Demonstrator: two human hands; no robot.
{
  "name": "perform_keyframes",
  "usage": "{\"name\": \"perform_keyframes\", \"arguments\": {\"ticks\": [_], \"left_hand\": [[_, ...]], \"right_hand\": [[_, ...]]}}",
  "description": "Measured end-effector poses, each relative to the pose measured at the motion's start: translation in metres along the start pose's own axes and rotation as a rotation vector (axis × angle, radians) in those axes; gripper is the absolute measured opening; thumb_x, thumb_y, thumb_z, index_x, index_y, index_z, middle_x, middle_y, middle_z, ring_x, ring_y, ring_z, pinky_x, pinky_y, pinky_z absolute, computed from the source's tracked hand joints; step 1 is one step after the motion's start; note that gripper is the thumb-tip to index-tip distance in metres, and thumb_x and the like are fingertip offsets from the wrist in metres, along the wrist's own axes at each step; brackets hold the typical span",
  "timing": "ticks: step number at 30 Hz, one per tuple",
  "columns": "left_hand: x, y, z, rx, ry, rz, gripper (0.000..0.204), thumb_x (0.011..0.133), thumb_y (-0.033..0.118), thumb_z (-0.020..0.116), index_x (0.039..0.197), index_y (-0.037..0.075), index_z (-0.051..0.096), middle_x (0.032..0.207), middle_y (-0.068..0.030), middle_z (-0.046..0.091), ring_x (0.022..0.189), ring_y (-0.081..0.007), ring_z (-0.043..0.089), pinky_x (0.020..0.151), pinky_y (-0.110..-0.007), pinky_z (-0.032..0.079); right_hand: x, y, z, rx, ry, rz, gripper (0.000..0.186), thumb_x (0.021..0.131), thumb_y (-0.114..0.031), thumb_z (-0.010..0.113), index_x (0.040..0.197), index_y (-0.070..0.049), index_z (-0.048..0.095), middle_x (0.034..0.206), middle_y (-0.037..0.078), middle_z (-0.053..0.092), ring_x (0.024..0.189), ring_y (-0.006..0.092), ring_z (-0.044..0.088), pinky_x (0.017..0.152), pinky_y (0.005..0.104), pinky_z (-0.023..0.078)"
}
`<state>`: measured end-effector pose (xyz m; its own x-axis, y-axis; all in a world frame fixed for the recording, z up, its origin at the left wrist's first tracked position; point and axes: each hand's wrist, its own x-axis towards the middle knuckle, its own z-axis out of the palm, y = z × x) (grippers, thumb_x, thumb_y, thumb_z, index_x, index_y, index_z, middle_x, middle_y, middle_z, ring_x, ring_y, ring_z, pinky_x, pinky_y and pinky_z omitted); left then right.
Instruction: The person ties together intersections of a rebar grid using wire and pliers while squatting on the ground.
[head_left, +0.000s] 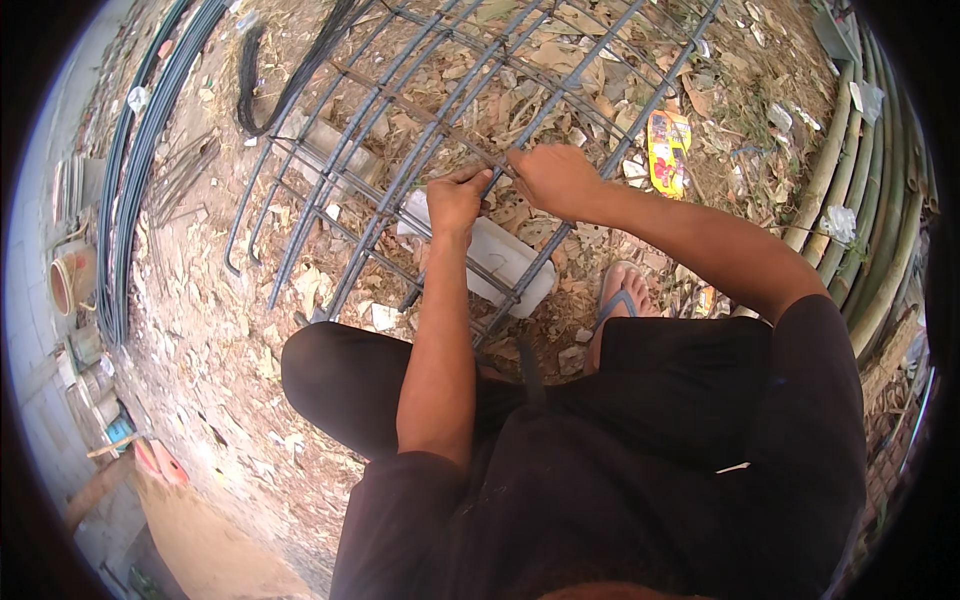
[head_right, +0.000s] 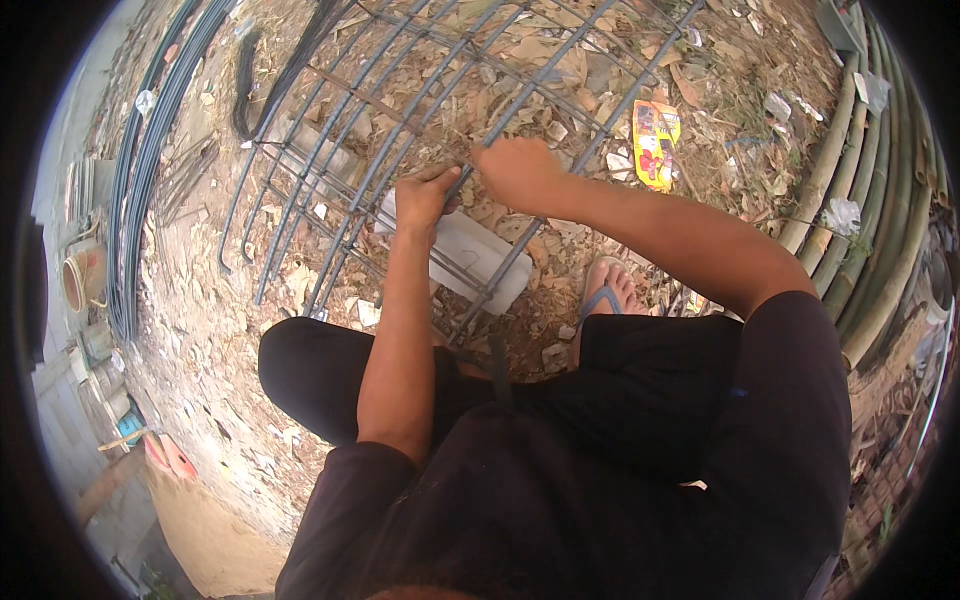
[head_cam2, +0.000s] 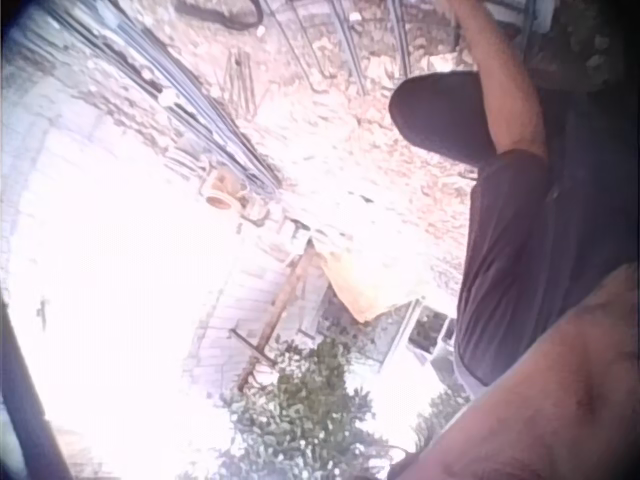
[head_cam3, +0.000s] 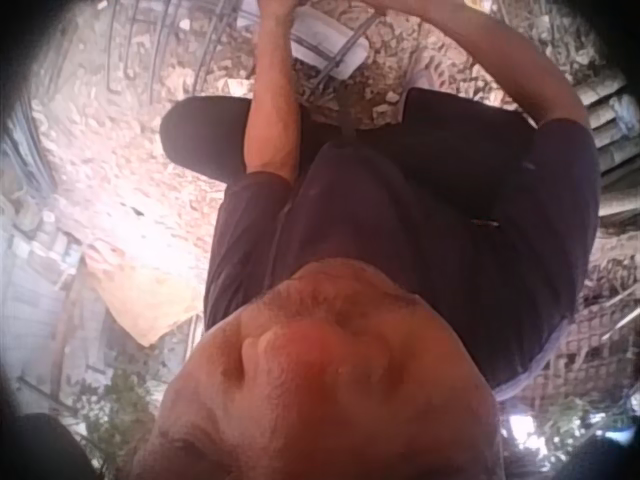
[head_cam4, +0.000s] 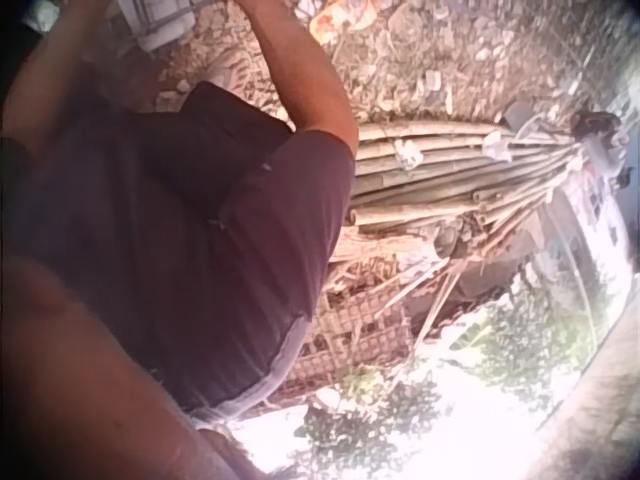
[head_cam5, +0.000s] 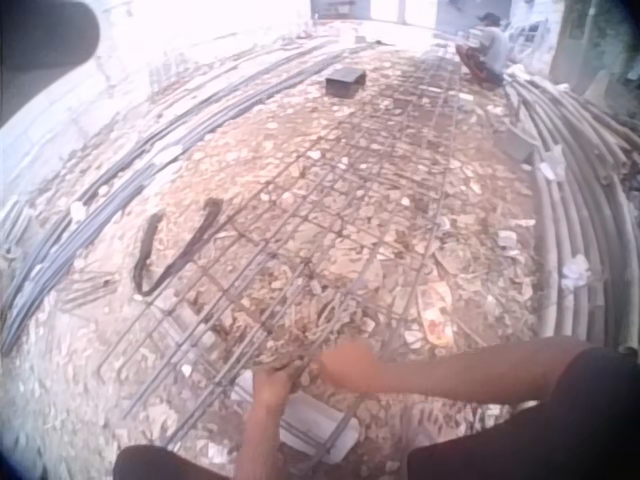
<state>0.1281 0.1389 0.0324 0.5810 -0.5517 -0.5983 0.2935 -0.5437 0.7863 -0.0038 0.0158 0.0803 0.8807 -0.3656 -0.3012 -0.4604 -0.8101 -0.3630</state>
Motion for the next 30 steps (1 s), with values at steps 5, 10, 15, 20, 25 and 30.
{"name": "perform_keyframes", "arguments": {"ticks": [5, 10, 15, 20, 25, 30], "left_hand": [[0.009, -0.008, 0.005, 0.079, 0.102, 0.021, 0.027, 0.089, 0.017, 0.079, 0.110, 0.000, 0.078, 0.077, -0.0091, 0.073, 0.056, -0.0153, 0.063, 0.050, -0.029, 0.050], [0.012, -0.008, 0.008, 0.221, 0.168, 0.143, 0.026, 0.089, 0.018, 0.078, 0.107, -0.002, 0.079, 0.075, -0.0093, 0.071, 0.058, -0.0156, 0.064, 0.051, -0.028, 0.051], [0.006, 0.000, 0.006, 0.026, 0.096, 0.019, 0.020, 0.088, 0.015, 0.078, 0.097, -0.003, 0.079, 0.076, -0.0104, 0.073, 0.059, -0.0157, 0.066, 0.052, -0.027, 0.050], [0.006, -0.014, 0.020, 0.167, 0.264, 0.220, 0.022, 0.087, 0.016, 0.079, 0.098, -0.003, 0.079, 0.077, -0.0110, 0.074, 0.062, -0.0160, 0.067, 0.056, -0.029, 0.051], [-0.008, -0.009, 0.020, 0.278, 0.304, 0.412, 0.024, 0.087, 0.017, 0.078, 0.101, -0.003, 0.079, 0.079, -0.0150, 0.076, 0.064, -0.0179, 0.069, 0.064, -0.033, 0.054], [-0.013, -0.013, 0.018, 0.369, 0.347, 0.459, 0.025, 0.085, 0.017, 0.079, 0.101, -0.001, 0.080, 0.079, -0.0183, 0.075, 0.069, -0.0229, 0.071, 0.071, -0.037, 0.055]], "right_hand": [[0.005, 0.000, -0.003, 0.062, -0.005, 0.040, 0.023, 0.085, -0.011, 0.061, 0.102, 0.002, 0.068, 0.090, 0.023, 0.073, 0.088, 0.0401, 0.073, 0.075, 0.0516, 0.057], [-0.008, -0.010, 0.001, 0.005, 0.035, -0.016, 0.020, 0.085, -0.009, 0.061, 0.099, 0.004, 0.066, 0.087, 0.024, 0.073, 0.082, 0.0392, 0.074, 0.072, 0.0508, 0.057], [-0.010, -0.006, 0.007, -0.028, 0.128, -0.148, 0.020, 0.085, -0.008, 0.062, 0.100, 0.003, 0.064, 0.078, 0.021, 0.072, 0.076, 0.0389, 0.074, 0.064, 0.0507, 0.056], [-0.003, -0.005, 0.007, 0.049, 0.106, -0.027, 0.018, 0.082, -0.007, 0.064, 0.096, 0.004, 0.067, 0.083, 0.023, 0.073, 0.080, 0.0396, 0.074, 0.070, 0.0507, 0.057], [0.015, 0.005, -0.020, 0.083, 0.018, -0.008, 0.015, 0.080, -0.007, 0.065, 0.090, 0.003, 0.071, 0.087, 0.023, 0.073, 0.084, 0.0399, 0.074, 0.072, 0.0503, 0.058], [0.042, 0.000, -0.038, -0.131, 0.026, -0.273, 0.016, 0.080, -0.009, 0.066, 0.091, 0.000, 0.070, 0.081, 0.020, 0.072, 0.080, 0.0402, 0.072, 0.066, 0.0507, 0.057]]}}
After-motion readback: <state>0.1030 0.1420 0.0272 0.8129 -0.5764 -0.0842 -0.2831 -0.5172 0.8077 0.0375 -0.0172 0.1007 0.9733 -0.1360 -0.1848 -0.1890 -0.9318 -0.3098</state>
